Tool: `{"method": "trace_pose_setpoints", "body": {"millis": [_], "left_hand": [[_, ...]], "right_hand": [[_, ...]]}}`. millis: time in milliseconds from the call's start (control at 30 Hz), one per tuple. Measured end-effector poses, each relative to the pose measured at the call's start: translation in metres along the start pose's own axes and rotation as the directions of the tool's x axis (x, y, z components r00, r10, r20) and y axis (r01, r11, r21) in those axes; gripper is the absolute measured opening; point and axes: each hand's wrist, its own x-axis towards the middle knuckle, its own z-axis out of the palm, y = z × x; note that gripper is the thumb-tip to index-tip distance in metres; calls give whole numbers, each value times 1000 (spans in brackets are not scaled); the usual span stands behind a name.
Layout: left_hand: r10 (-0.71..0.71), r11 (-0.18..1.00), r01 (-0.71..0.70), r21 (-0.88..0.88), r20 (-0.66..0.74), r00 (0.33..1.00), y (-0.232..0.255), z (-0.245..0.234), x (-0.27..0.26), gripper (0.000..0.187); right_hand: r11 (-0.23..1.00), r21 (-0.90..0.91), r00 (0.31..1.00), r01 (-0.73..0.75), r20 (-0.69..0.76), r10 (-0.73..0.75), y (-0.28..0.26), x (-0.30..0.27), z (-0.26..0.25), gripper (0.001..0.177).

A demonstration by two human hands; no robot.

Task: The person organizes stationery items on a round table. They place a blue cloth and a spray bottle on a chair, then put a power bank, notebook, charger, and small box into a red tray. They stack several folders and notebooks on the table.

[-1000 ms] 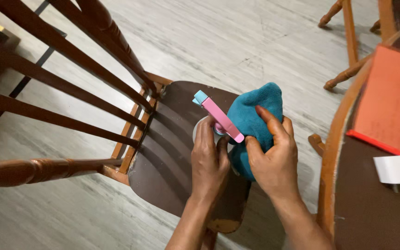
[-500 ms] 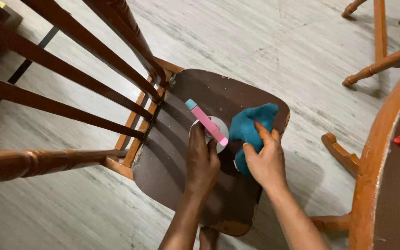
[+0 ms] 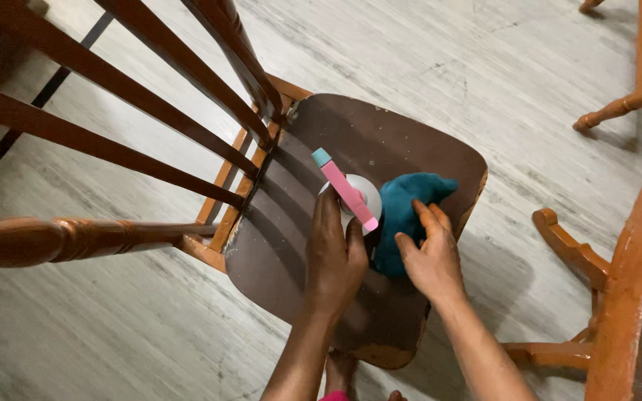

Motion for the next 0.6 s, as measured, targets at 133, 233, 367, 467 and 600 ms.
{"method": "trace_pose_setpoints", "body": {"millis": [133,233,367,467,600], "left_hand": [[-90,996,90,-3,-4,996,17,-1,-4,59],[-105,994,106,23,-44,993,30,-3,-11,67],[-151,987,156,27,-130,980,47,-1,-19,66],[-111,982,139,132,-202,973,69,0,-22,64],[-10,981,55,184,-241,971,116,-2,-26,62]], "right_hand": [[988,104,994,-111,33,108,-18,-1,-15,64],[979,151,991,-134,21,133,-35,-2,-31,63],[965,246,996,-89,-6,93,-58,-8,-60,60],[960,276,996,-56,-46,71,-76,-13,-84,61],[952,305,997,22,-78,2,-94,-24,-120,57]]}}
